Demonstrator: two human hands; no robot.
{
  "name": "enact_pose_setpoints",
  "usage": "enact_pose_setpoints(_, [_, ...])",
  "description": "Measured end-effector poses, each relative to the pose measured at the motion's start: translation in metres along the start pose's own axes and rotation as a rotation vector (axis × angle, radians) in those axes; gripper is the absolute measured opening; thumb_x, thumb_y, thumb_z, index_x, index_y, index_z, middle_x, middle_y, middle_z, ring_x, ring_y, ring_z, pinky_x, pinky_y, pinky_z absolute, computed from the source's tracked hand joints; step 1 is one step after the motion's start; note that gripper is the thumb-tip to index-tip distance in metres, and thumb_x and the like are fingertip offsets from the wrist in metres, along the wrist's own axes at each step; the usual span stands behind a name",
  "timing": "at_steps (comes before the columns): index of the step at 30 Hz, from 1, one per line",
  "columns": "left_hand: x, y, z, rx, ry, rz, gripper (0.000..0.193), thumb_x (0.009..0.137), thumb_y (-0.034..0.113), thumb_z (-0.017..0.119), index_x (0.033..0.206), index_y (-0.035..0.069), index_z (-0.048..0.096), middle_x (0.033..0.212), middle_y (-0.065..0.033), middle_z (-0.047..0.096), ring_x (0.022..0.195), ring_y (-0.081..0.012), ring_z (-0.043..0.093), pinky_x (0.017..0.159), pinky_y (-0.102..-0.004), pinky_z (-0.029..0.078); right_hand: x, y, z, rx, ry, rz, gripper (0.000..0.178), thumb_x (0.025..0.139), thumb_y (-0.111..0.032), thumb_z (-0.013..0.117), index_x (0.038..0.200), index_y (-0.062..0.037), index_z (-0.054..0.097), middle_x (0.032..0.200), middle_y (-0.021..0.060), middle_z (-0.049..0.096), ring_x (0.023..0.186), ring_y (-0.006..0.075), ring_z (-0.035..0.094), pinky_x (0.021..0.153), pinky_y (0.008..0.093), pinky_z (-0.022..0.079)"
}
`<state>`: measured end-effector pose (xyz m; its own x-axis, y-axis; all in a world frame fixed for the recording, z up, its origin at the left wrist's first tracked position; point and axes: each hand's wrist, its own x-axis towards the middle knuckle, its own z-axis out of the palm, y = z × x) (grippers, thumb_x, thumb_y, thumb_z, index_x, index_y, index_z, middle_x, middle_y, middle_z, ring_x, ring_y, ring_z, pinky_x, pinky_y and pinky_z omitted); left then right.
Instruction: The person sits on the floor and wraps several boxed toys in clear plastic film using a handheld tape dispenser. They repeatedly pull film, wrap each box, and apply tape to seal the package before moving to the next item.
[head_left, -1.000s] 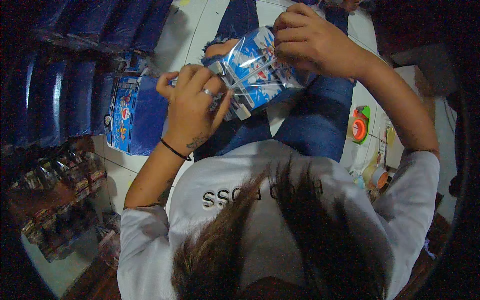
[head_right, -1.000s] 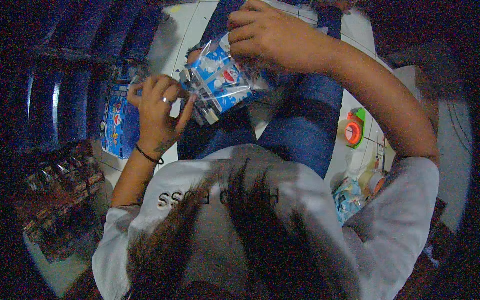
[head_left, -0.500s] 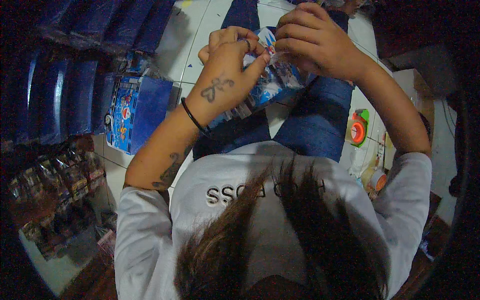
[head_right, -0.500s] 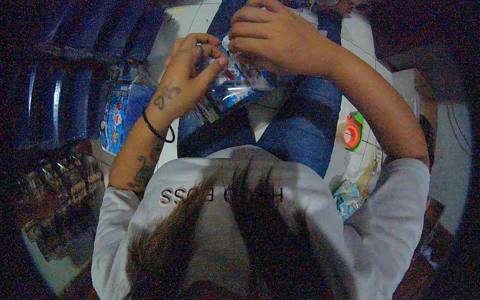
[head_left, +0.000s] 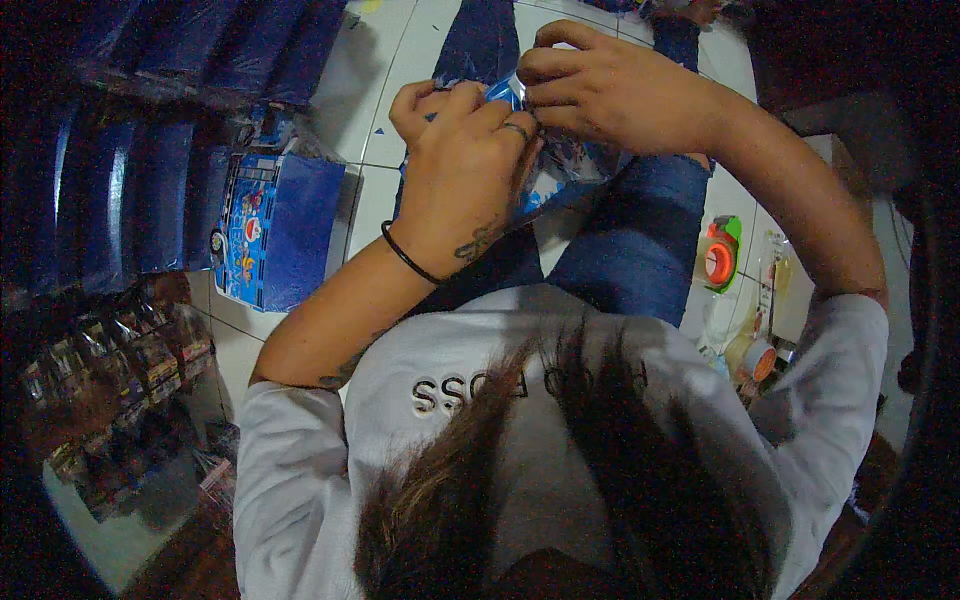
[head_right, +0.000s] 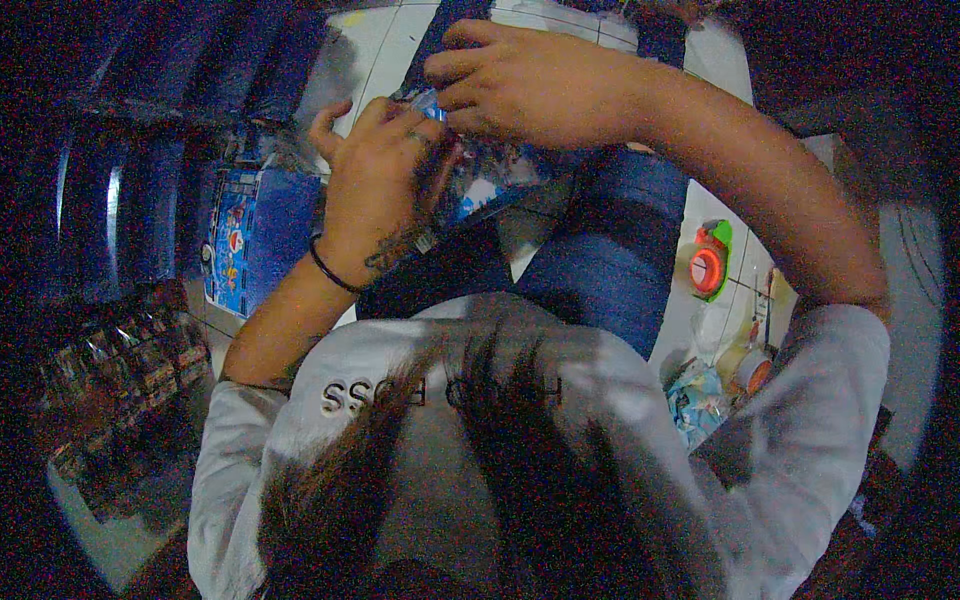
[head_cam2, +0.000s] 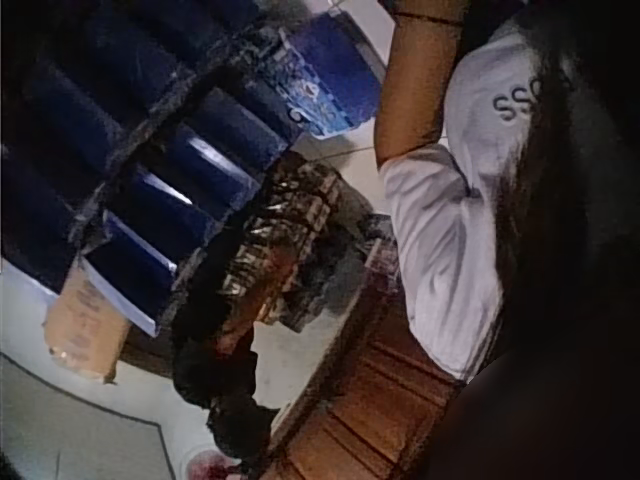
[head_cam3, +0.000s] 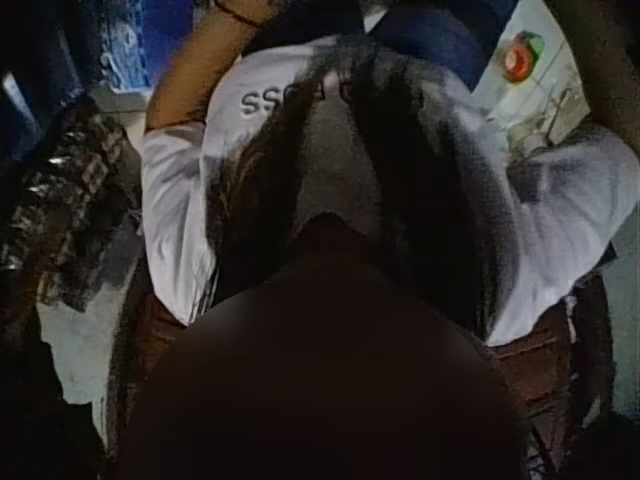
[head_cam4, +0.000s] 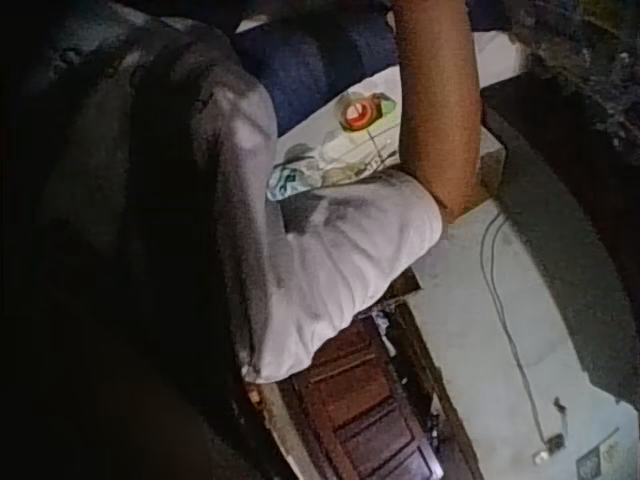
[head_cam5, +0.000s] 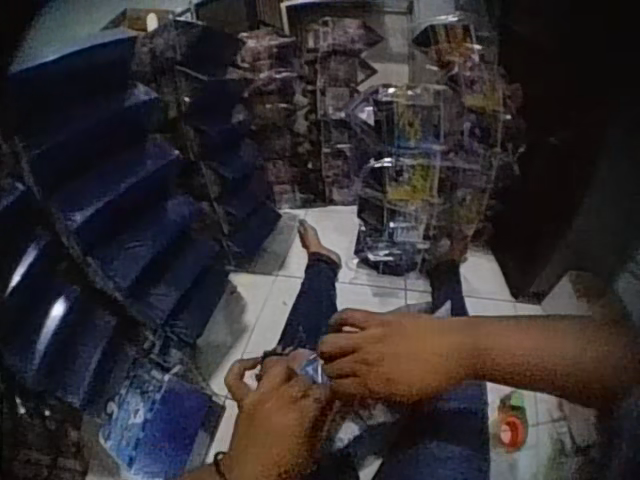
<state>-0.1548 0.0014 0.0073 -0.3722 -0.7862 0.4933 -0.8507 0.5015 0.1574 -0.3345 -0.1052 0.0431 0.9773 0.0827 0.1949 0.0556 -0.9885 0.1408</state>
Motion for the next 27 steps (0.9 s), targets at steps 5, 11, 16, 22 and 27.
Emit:
enact_pose_setpoints(5, [-0.010,-0.006,0.013,-0.070,0.076,-0.033,0.012,0.079,0.021,0.067,0.081,0.010,0.064,0.084,-0.0027,0.063,0.104,-0.0233,0.054,0.091,-0.0490,0.024,-0.006,0.019,-0.016,0.089,-0.184,-0.010,0.017,0.078,-0.020,0.061,0.088,-0.0063,0.060,0.099,0.0066,0.057,0.102,0.0249,0.051,0.090,0.0417,0.037])
enact_pose_setpoints(11, [-0.019,-0.009,0.019,-0.098,0.130,-0.074,0.012,0.079,0.022,0.068,0.082,0.011,0.064,0.085,-0.0011,0.063,0.101,-0.0213,0.055,0.088,-0.0483,0.024,-0.024,0.023,-0.068,0.220,-0.138,0.405,0.018,0.085,-0.022,0.063,0.098,-0.0093,0.065,0.104,0.0090,0.056,0.103,0.0300,0.051,0.091,0.0426,0.038])
enact_pose_setpoints(16, [-0.036,-0.010,0.005,-0.068,0.061,-0.058,0.010,0.077,0.021,0.069,0.083,0.015,0.064,0.085,0.0037,0.062,0.097,-0.0176,0.056,0.088,-0.0490,0.024,-0.027,-0.009,-0.016,0.131,0.074,0.313,0.023,0.071,-0.019,0.073,0.089,-0.0097,0.062,0.098,0.0019,0.058,0.105,0.0231,0.051,0.094,0.0435,0.034])
enact_pose_setpoints(22, [-0.065,-0.011,0.001,0.061,0.106,-0.064,0.010,0.075,0.018,0.067,0.085,0.020,0.063,0.087,0.0064,0.061,0.096,-0.0151,0.056,0.094,-0.0503,0.021,-0.032,-0.032,0.012,-0.049,0.150,0.458,0.028,0.070,-0.019,0.074,0.094,-0.0123,0.063,0.105,-0.0010,0.061,0.109,0.0221,0.052,0.096,0.0464,0.032])
enact_pose_setpoints(27, [-0.068,-0.012,0.007,0.081,0.137,-0.063,0.012,0.076,0.017,0.066,0.087,0.019,0.063,0.088,0.0055,0.061,0.097,-0.0152,0.056,0.095,-0.0504,0.021,0.006,-0.096,0.020,-0.103,0.252,0.518,0.038,0.069,-0.026,0.071,0.104,-0.0113,0.064,0.109,0.0009,0.060,0.114,0.0217,0.051,0.100,0.0483,0.031])
